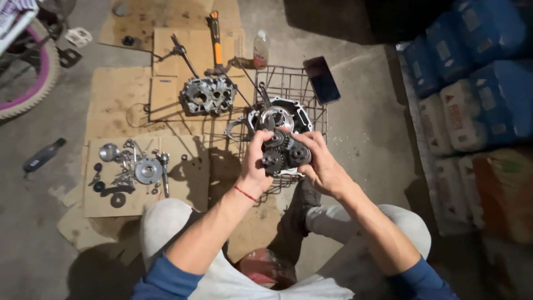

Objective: The person assembles a small engine by inserting a gear shaft into the engine casing and rotating the gears to check alignment. They handle the gear shaft and casing by hand, repeatedly adjusting the gears within the casing.

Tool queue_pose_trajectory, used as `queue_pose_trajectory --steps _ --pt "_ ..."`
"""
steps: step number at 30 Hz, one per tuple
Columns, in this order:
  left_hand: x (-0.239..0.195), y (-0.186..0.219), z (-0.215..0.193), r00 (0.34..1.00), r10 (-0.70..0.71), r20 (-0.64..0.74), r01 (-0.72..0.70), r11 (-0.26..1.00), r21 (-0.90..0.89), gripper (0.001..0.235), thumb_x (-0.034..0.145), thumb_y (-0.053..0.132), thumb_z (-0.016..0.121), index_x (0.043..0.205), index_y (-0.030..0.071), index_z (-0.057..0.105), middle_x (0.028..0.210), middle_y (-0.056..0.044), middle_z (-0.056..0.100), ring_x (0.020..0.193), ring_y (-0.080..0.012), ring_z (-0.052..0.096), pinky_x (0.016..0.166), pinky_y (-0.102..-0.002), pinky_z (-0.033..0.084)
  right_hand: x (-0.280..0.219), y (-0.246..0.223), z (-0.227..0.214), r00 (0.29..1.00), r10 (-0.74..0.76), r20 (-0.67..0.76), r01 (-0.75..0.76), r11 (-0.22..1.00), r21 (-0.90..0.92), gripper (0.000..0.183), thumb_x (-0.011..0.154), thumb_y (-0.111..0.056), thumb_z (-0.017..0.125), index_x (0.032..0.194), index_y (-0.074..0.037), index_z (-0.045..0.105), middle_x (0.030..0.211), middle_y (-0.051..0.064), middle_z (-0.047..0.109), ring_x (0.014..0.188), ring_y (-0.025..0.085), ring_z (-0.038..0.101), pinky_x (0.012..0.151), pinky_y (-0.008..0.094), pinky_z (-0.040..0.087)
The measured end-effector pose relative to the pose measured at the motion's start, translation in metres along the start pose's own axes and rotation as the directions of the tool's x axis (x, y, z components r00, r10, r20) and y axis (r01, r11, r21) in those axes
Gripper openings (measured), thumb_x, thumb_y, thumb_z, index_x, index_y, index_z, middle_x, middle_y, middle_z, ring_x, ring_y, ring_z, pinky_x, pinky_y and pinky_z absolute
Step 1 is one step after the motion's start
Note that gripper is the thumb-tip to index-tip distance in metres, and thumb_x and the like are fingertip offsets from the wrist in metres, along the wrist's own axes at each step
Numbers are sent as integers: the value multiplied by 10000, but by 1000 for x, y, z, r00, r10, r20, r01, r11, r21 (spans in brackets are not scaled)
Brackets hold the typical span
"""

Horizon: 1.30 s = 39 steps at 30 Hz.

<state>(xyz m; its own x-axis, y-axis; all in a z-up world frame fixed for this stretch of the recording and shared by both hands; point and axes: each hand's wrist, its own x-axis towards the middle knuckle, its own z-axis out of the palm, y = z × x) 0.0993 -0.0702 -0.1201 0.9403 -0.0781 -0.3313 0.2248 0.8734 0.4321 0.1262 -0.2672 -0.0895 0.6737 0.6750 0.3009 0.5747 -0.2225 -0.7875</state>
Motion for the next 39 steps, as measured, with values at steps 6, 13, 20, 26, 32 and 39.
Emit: queue_pose_trajectory --steps 6,13,20,26,32,39 --pt "26 -11 -7 998 36 -43 -35 999 6 344 965 260 510 1098 -5 684 1020 -103 732 952 -213 707 903 -338 562 2 4 -10 974 227 1 -223 957 183 640 959 -194 715 1548 -87 489 1310 126 501 1169 195 547 918 305 518" --pt "36 -8 -15 989 135 -55 -128 986 110 341 967 266 500 1088 3 682 977 -99 724 885 -197 696 852 -338 570 12 17 -6 851 525 -1 -439 713 546 549 858 -44 798 1378 -34 622 1100 16 708 937 85 630 754 243 540" --pt "31 -16 -20 956 259 -135 -202 921 333 319 969 238 504 1091 20 702 989 -49 699 898 -149 655 817 -301 539 9 20 -2 751 654 94 -541 528 654 551 820 21 790 1352 -1 651 1165 100 749 993 121 696 842 262 591" --pt "34 -20 -24 937 311 -162 -217 877 428 372 992 297 478 1074 28 720 977 -33 706 897 -129 641 821 -281 519 15 6 -5 712 690 131 -576 466 672 562 821 1 773 1361 2 618 1193 114 732 949 149 711 806 329 631" --pt "42 -24 -29 938 317 -142 -237 882 406 351 977 294 519 1085 23 715 1002 -34 691 924 -135 632 839 -292 517 10 23 -12 745 646 164 -549 454 702 536 884 -57 756 1389 23 598 1127 122 728 905 177 721 823 341 628" --pt "41 -29 -40 958 274 -88 -231 915 332 262 1053 297 572 1012 44 624 963 -24 632 906 -139 594 814 -324 512 3 26 -13 787 596 159 -501 467 729 517 968 -106 716 1453 14 581 1030 111 674 893 182 712 730 298 545"
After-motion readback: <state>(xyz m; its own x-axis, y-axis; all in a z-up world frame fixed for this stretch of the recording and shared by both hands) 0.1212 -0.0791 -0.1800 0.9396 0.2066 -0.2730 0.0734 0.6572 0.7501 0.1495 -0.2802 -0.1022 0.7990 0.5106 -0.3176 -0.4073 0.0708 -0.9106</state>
